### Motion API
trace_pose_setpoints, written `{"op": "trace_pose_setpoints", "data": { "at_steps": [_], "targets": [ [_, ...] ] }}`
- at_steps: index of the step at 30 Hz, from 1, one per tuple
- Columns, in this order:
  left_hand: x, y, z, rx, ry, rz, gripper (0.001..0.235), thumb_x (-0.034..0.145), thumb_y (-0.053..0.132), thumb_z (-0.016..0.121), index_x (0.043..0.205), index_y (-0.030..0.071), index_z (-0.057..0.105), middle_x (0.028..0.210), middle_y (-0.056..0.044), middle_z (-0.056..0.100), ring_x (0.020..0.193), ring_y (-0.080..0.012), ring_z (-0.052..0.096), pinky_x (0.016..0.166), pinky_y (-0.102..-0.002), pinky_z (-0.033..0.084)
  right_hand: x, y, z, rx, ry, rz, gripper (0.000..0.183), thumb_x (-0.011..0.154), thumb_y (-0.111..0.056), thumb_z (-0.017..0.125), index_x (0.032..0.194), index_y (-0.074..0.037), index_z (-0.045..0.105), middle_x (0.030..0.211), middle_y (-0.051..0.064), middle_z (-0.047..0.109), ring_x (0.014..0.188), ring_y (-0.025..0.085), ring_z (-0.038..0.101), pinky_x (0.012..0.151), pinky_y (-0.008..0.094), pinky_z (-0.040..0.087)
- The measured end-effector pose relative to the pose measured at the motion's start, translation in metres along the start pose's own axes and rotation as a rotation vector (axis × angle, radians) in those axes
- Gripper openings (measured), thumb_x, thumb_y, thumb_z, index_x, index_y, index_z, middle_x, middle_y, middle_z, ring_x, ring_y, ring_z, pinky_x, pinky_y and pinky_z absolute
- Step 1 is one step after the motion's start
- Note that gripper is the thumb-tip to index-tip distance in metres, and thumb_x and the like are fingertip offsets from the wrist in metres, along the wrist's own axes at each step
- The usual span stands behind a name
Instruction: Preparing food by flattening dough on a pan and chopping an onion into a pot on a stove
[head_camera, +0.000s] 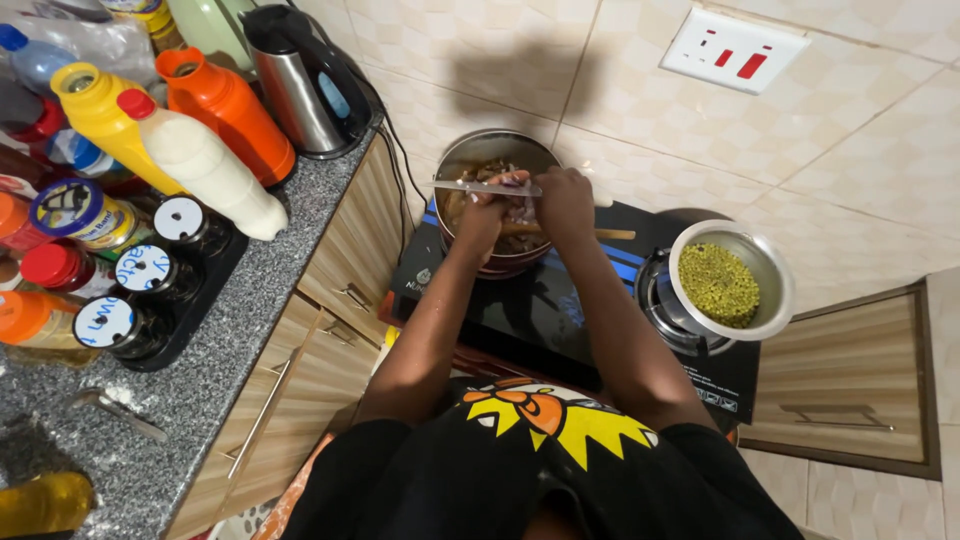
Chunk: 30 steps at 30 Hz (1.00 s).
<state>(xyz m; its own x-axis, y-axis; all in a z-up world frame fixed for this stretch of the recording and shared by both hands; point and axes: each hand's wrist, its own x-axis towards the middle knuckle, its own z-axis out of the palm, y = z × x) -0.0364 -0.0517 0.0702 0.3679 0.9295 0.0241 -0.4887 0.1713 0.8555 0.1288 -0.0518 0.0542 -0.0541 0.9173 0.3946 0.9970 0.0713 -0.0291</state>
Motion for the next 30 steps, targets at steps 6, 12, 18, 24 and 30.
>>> {"op": "trace_pose_setpoints", "data": {
  "at_steps": [6, 12, 18, 24, 30],
  "targets": [
    [0.013, -0.014, -0.028, -0.045, -0.019, -0.027, 0.038, 0.099, -0.001, 0.053, 0.136, 0.004, 0.062, 0.083, -0.002, 0.064, 0.067, -0.0056, 0.064, 0.066, -0.015, 0.050, 0.009, 0.022, 0.005, -0.103, -0.035, 0.034, 0.014, 0.076, -0.016, 0.081, 0.090, -0.021, 0.080, 0.081, 0.005, 0.072, 0.081, 0.030, 0.073, 0.072, 0.042, 0.061],
    [0.008, 0.010, -0.018, 0.087, 0.038, 0.054, 0.036, 0.096, -0.008, 0.054, 0.129, -0.001, 0.067, 0.084, -0.008, 0.065, 0.070, -0.0141, 0.065, 0.062, -0.020, 0.056, 0.011, -0.009, -0.024, -0.085, -0.108, 0.043, 0.015, 0.081, -0.011, 0.077, 0.090, -0.022, 0.082, 0.080, 0.002, 0.074, 0.081, 0.027, 0.074, 0.073, 0.043, 0.062],
    [0.022, -0.023, -0.024, 0.028, 0.078, 0.001, 0.028, 0.095, -0.003, 0.055, 0.120, 0.000, 0.069, 0.080, -0.014, 0.068, 0.063, -0.0183, 0.069, 0.053, -0.027, 0.061, 0.003, -0.008, -0.011, -0.045, -0.052, -0.007, 0.016, 0.075, -0.019, 0.083, 0.090, -0.022, 0.079, 0.080, 0.003, 0.071, 0.083, 0.029, 0.072, 0.074, 0.043, 0.059],
    [0.016, -0.029, -0.016, -0.005, 0.118, -0.053, 0.025, 0.096, 0.005, 0.060, 0.120, 0.002, 0.067, 0.079, -0.011, 0.069, 0.065, -0.0141, 0.068, 0.059, -0.023, 0.058, 0.000, -0.012, -0.014, 0.045, -0.016, 0.019, 0.017, 0.076, -0.013, 0.082, 0.092, -0.019, 0.080, 0.081, 0.005, 0.069, 0.082, 0.030, 0.070, 0.075, 0.043, 0.058],
    [0.012, -0.028, -0.027, -0.138, 0.190, -0.114, 0.011, 0.093, 0.007, 0.067, 0.102, 0.005, 0.073, 0.079, -0.013, 0.072, 0.063, -0.0202, 0.070, 0.060, -0.028, 0.058, 0.003, -0.001, -0.010, 0.027, -0.037, -0.013, 0.011, 0.081, -0.010, 0.079, 0.091, -0.015, 0.081, 0.079, 0.006, 0.071, 0.082, 0.030, 0.071, 0.074, 0.042, 0.059]
  ]
}}
